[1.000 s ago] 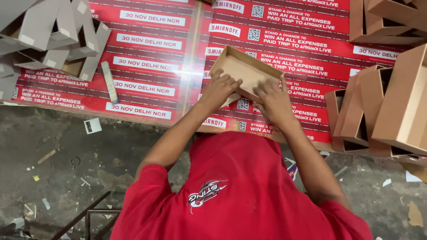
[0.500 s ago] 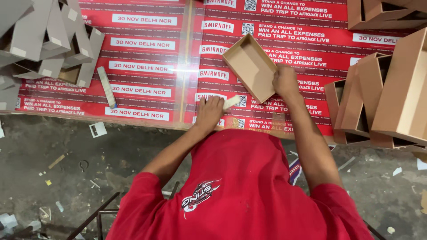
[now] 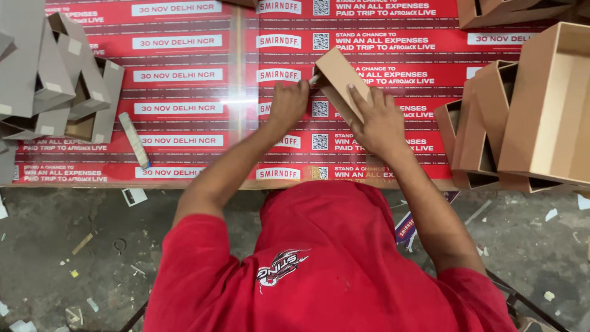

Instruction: The person repeatedly sands the edges and surfaces of small rectangular cardboard pieces using a sanding block. They handle each piece one at a time, turning it over to sand multiple sides, then place the sanded pieces into a larger cardboard box.

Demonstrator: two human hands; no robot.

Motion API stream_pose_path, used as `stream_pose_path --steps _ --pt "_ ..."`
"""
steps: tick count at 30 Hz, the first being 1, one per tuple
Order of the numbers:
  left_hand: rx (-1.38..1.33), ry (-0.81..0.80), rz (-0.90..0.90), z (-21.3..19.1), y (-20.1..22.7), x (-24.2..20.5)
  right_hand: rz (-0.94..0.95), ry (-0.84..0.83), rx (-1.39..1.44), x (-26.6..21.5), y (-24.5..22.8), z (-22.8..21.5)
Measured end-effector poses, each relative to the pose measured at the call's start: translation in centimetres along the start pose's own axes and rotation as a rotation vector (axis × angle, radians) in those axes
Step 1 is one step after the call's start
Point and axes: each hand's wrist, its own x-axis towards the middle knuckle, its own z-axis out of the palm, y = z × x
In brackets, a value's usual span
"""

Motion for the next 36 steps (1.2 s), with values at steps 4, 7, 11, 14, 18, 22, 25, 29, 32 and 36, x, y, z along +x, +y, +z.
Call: stream_pose_path --steps 4,7,11,14,18,22,25,29,32,36 --pt "-0.025 -0.068 0.086 2.0 0.3 3.5 -0.023 -0.012 -0.011 0.2 1.2 0.6" --pt "-0.394 -0.282 -0.029 1.4 5.3 0.1 0.027 -0.069 0.056 0.2 1.8 1.9" --pt "-0.309 -0.121 0.274 0.7 14.3 -5.5 0.112 -0.155 0.185 4.8 1.5 2.0" --pt "-0.412 -0.27 0.191 2.5 16.1 -6.1 0.132 -0.112 0.239 8.6 -0.1 1.1" --pt "-0.478 -0.001 -0.07 3.4 10.7 -3.4 0.079 0.093 0.254 6.6 -1.0 -0.4" --pt "-0.031 -0.344 -0.019 1.3 2.4 0.6 -0.071 0.45 0.424 1.6 0.3 0.5" --pt "-0.113 -0.4 0.023 -0.2 4.8 -0.3 -0.086 0.526 0.361 -0.9 0.4 0.9" --pt "-0.285 -0.306 0.151 -2.8 8.8 -2.3 -0.077 0.53 0.165 1.9 -2.0 -3.1" --pt "-0.196 -0.292 0.193 -3.4 8.8 -2.1 0.077 0.247 0.151 4.6 -3.0 -5.2" --pt "-0.073 -0.432 0.223 -2.0 7.0 -1.7 -0.016 0.268 0.153 2.8 -1.6 -3.3"
